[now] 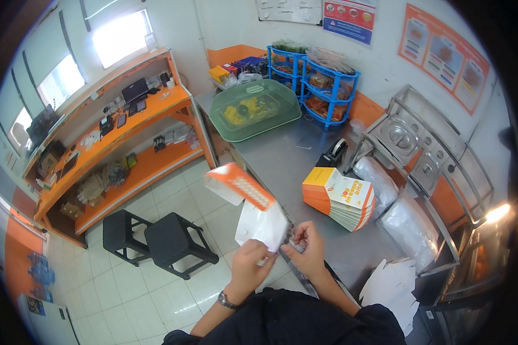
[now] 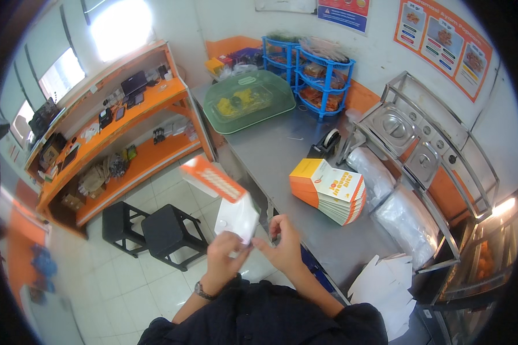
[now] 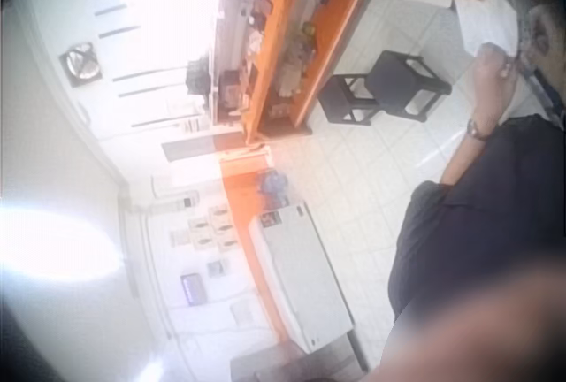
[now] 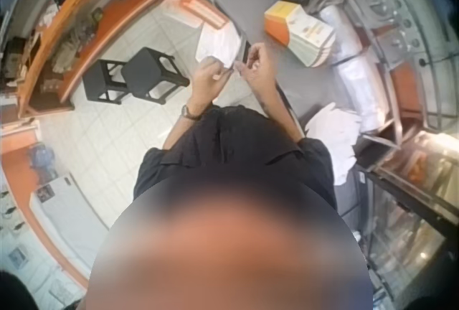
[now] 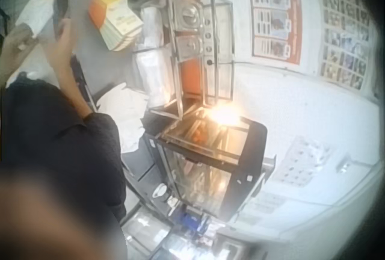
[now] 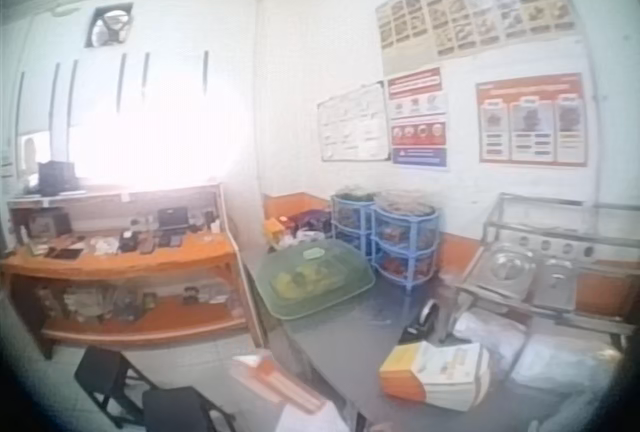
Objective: The person repeatedly folds flat paperboard blanks into small takeaway boxes by hand, aligning edges and creasing flaps. They stack the finished boxes on the counter and continue the same folding sequence with additional blanks.
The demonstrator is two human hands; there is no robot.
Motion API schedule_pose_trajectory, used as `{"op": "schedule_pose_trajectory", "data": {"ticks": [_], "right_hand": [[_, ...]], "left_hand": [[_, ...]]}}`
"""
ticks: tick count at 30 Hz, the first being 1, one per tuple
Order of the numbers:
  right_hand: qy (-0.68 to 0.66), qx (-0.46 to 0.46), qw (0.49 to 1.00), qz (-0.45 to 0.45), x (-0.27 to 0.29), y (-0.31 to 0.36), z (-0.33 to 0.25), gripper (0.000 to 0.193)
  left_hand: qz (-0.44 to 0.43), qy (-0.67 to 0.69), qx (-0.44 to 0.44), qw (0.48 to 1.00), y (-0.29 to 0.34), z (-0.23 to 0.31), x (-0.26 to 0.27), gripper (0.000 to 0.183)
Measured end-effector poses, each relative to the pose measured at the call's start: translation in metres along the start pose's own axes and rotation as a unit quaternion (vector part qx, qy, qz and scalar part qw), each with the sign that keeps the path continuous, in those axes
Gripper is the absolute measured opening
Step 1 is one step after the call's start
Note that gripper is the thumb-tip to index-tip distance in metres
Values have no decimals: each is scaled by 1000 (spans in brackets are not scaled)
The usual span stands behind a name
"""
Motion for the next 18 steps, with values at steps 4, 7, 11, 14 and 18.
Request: {"op": "schedule_pose_trajectory", "data": {"ticks": [4, 7, 11, 14, 18], "right_hand": [[79, -22, 997, -7, -2, 0, 0, 19], [196, 18, 980, -41, -6, 0, -13, 15], [307, 187, 930, -70, -25, 7, -44, 15], [324, 225, 917, -64, -30, 8, -51, 19], [292, 196, 936, -18, -16, 5, -50, 18]], "left_hand": [[-33, -63, -135, 988, 0, 27, -20, 16], [-58, 62, -113, 990, 1, 8, -21, 26], [81, 471, 198, 856, 27, -72, -37, 35], [139, 503, 162, 837, 32, -80, -33, 28], [91, 308, 205, 925, 36, -83, -23, 27]]}}
Point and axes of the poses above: each hand's wrist, its own y-axis away from the middle knuckle, its own x-axis out of the back of the hand, z = x × y, the point moved 9 cm from there along -y, towards the middle knuckle, and after that the axes turned 13 degrees about -z, right-handed, at the moved point
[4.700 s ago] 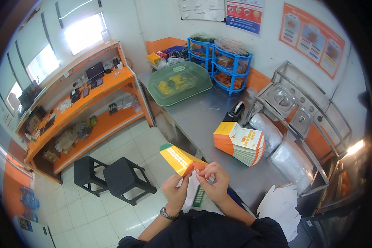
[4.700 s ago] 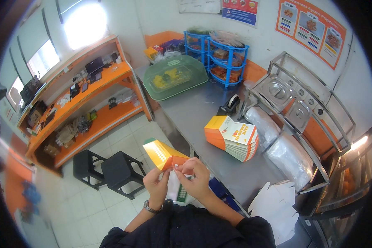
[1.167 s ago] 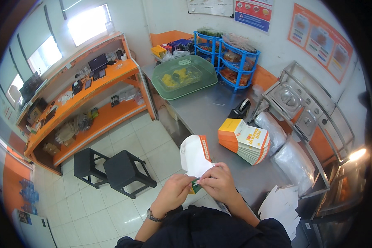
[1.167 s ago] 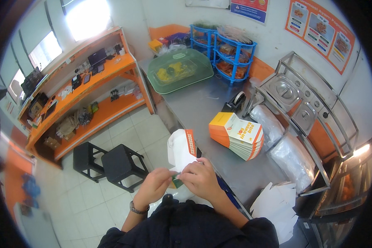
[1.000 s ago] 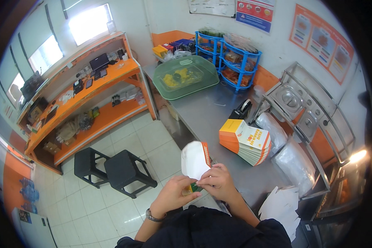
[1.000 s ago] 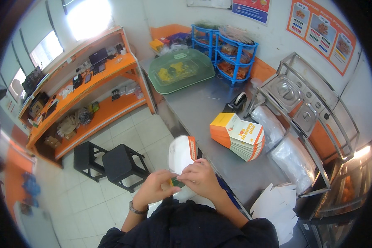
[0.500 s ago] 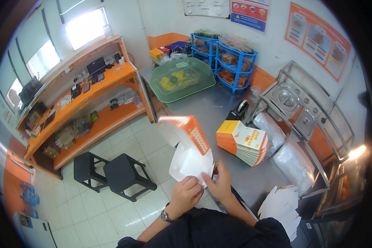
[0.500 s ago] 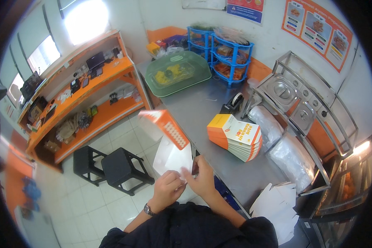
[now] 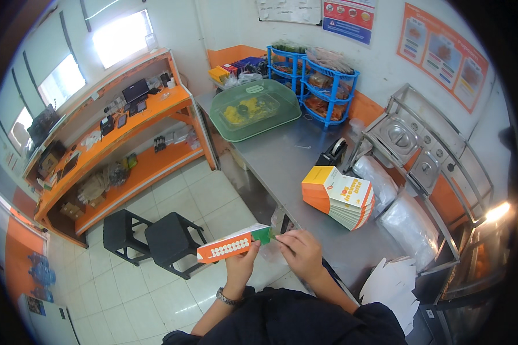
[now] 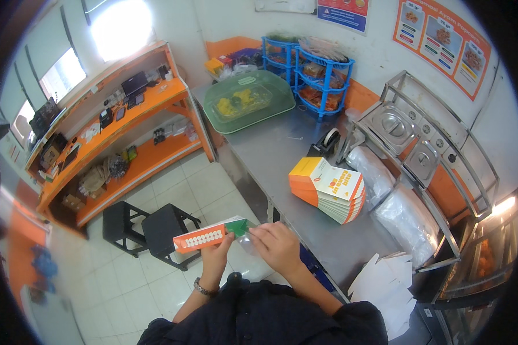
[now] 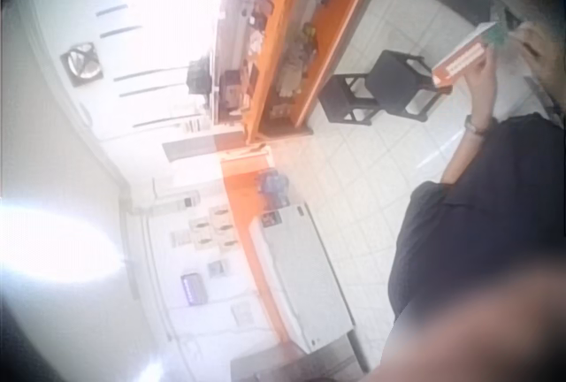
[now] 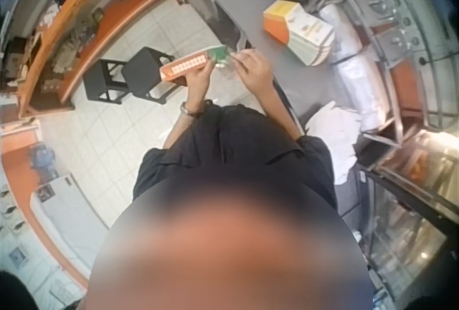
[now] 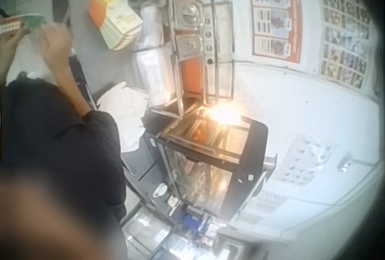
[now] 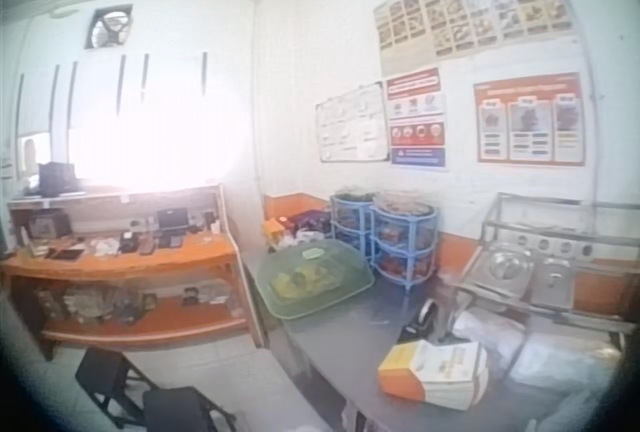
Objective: The person repeatedly folds flat paperboard blanks into small takeaway boxes by hand, aligning edges and creasing flaps. They stack the finished boxes on the counter and continue the same folding sequence with additional blanks.
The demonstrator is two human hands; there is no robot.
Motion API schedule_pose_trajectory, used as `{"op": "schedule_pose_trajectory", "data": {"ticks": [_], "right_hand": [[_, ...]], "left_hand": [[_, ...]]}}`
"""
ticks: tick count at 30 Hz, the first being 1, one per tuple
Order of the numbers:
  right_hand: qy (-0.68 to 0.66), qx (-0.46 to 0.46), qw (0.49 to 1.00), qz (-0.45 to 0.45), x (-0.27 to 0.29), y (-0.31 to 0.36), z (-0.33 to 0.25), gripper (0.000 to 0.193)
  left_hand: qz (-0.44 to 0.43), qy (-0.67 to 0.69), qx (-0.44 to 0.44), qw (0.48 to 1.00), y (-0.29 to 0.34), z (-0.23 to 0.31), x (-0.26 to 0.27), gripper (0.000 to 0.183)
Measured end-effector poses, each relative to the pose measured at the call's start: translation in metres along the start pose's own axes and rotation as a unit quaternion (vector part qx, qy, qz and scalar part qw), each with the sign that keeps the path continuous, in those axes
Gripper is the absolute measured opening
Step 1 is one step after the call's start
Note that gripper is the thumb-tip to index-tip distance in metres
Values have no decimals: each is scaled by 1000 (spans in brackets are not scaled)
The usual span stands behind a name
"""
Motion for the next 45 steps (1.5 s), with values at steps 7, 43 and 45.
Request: {"op": "schedule_pose_trajectory", "data": {"ticks": [7, 43, 45], "right_hand": [[-187, -117, 975, 30, -4, 7, 13, 10], [-543, -274, 783, -134, -26, 31, 98, 70], [-584, -281, 747, -151, -29, 36, 98, 71]], "left_hand": [[1, -216, -91, 972, 14, 26, -16, 39], [-597, -13, 58, 800, 2, -1, -65, 50], [-664, 7, 56, 746, -2, -5, -81, 50]]}}
Point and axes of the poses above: each hand's wrist, its own y-axis away from the middle knuckle, its own x-axis out of the back of the hand, z = x × y, the point moved 9 cm from there along -y, towards the middle knuckle, and after that the axes turned 13 degrees about -z, right-handed, at the moved point
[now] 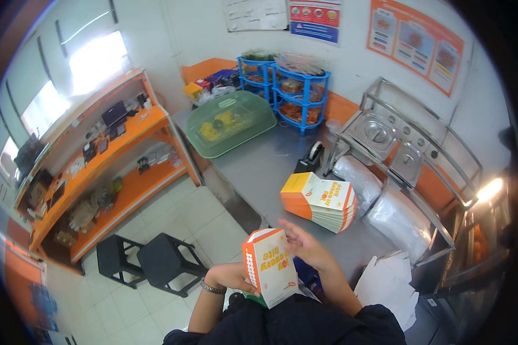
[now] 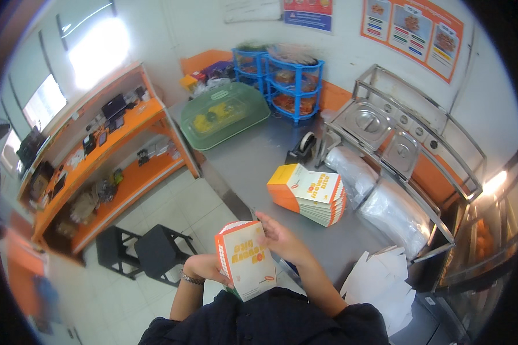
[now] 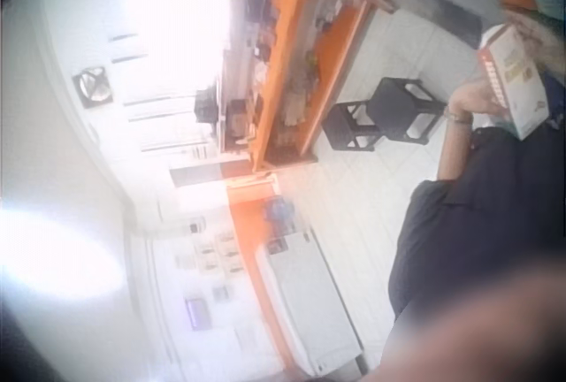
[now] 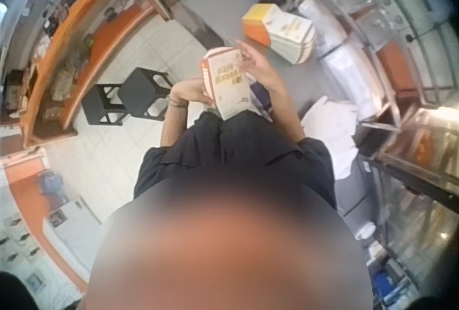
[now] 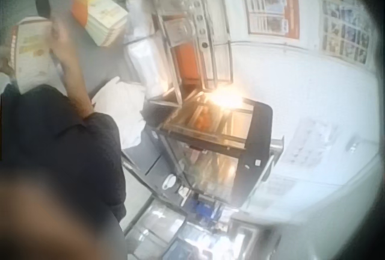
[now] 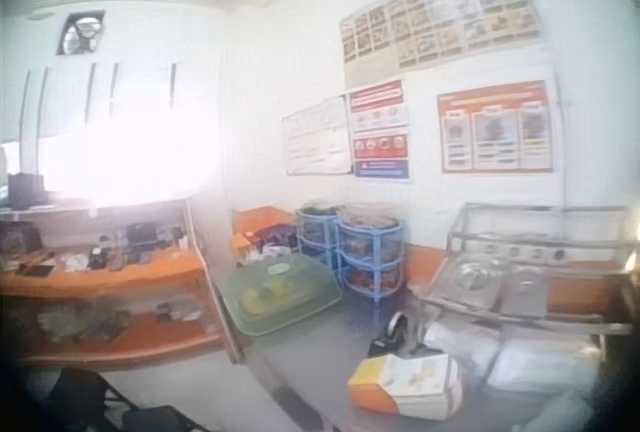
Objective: The person repeatedly folds flat paperboard blanks into small takeaway boxes by hand, aligning edges and creasing flaps. They stack the finished boxes on the counter and continue the same folding sequence with additional blanks.
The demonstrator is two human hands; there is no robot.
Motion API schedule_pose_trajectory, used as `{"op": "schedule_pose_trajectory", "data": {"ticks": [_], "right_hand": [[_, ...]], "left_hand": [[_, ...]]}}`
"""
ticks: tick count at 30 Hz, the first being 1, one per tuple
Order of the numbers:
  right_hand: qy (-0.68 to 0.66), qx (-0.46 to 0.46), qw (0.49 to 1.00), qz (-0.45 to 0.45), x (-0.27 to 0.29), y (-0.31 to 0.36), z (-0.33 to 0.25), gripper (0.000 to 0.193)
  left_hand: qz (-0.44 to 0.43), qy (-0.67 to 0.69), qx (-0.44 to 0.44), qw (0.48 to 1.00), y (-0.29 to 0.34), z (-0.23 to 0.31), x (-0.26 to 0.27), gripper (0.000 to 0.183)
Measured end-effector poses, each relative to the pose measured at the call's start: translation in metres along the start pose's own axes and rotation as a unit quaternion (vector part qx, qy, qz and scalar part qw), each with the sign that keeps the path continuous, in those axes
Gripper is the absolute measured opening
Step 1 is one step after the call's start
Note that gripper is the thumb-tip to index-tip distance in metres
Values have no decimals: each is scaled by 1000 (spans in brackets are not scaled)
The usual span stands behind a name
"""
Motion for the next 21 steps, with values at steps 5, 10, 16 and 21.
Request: {"op": "schedule_pose_trajectory", "data": {"ticks": [5, 10, 16, 21], "right_hand": [[-50, 47, 993, 100, 26, 18, -7, 49], [24, 78, 974, 212, 51, 35, -16, 24], [191, 49, 959, 206, 56, -3, -24, 17], [421, 0, 888, 186, 44, -36, -57, 24]], "left_hand": [[-42, 10, 28, 999, -18, -1, 27, 51], [190, 132, -152, 961, -20, 35, 78, 52], [279, -66, 90, 954, -35, 35, 129, 32], [171, -185, 119, 960, -55, 58, 164, 23]]}}
Point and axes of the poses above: each hand's wrist, its own y-axis away from the middle knuckle, its own x-axis out of the back of the hand, z = x × y, the point moved 9 cm from there along -y, towards the middle knuckle, and after that the axes turned 13 degrees about -z, right-handed, at the moved point
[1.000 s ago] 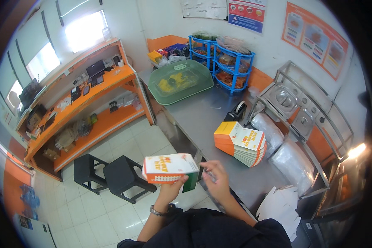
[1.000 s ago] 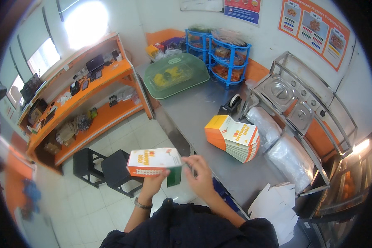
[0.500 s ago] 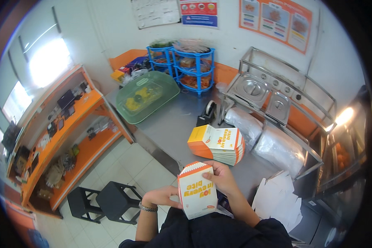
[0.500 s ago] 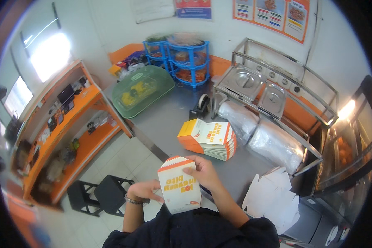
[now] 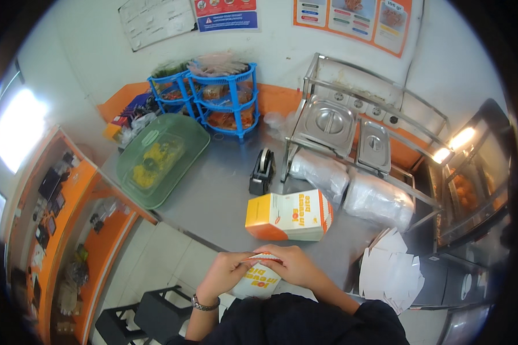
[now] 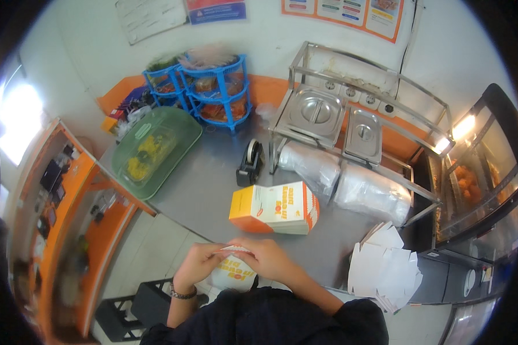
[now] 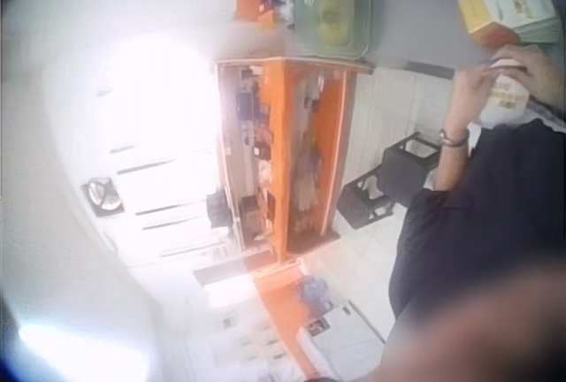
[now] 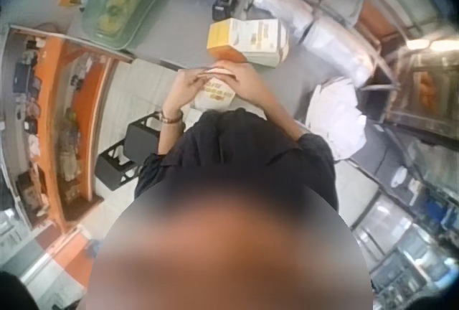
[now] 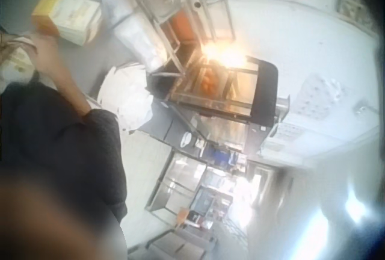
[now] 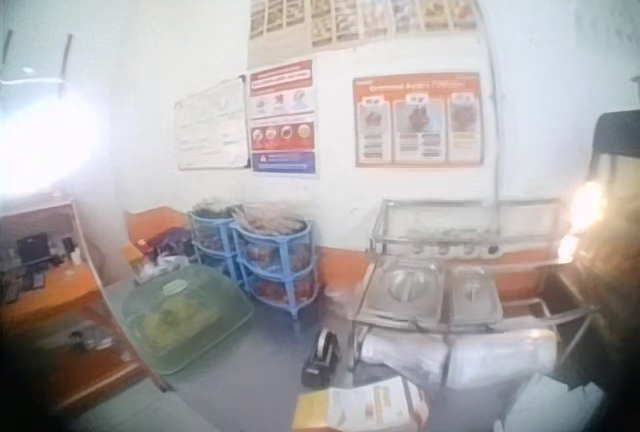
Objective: The person repeatedly folds flat paperboard blanks into small takeaway boxes by hand, aligning edges and creasing flaps. They stack the finished boxes on the counter and continue the same folding sequence with additional blanks.
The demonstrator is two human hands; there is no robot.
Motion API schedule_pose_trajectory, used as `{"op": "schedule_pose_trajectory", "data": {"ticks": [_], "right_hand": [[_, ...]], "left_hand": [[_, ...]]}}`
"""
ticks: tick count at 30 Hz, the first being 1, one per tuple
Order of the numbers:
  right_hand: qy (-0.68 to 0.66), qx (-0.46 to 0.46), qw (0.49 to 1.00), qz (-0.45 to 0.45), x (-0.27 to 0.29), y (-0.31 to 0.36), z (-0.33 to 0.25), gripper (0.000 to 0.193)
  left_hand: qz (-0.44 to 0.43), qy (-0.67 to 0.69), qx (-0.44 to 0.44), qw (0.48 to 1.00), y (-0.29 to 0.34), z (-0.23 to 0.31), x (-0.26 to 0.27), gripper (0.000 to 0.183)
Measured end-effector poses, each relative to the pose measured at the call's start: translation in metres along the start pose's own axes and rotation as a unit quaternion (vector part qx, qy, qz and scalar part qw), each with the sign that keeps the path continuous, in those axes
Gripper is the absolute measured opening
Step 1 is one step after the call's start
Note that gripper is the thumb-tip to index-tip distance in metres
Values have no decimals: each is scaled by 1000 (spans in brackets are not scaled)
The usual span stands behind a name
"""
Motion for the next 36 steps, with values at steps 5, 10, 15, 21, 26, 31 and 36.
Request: {"op": "schedule_pose_trajectory", "data": {"ticks": [5, 10, 15, 21, 26, 31, 36], "right_hand": [[-14, -110, 968, 225, 61, -6, 7, 24], [-237, 14, 844, 481, 97, 4, 34, 22], [-267, -5, 809, 523, 66, -15, 52, 23], [66, -97, 848, 517, 63, -28, 21, 25], [149, -201, 813, 525, 71, -18, 31, 29], [160, -208, 787, 558, 101, 10, 62, 32], [152, -373, 769, 496, 110, 37, 115, 37]], "left_hand": [[194, -182, -164, 950, -20, 18, 80, 68], [41, 365, -220, 904, -69, -26, 103, 116], [-39, 473, -173, 863, -84, -47, 78, 118], [157, 162, -102, 969, -97, -71, 129, 109], [184, -240, -91, 949, -101, -37, 118, 87], [67, -283, -109, 950, -124, -28, 80, 88], [-32, -282, -83, 955, -164, -46, 23, 95]]}}
Point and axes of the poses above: each hand's wrist, its own y-axis away from the middle knuckle, its own x-axis out of the back of the hand, z = x × y, the point moved 9 cm from there along -y, towards the middle knuckle, and after that the axes turned 13 degrees about -z, right-handed, at the moved point
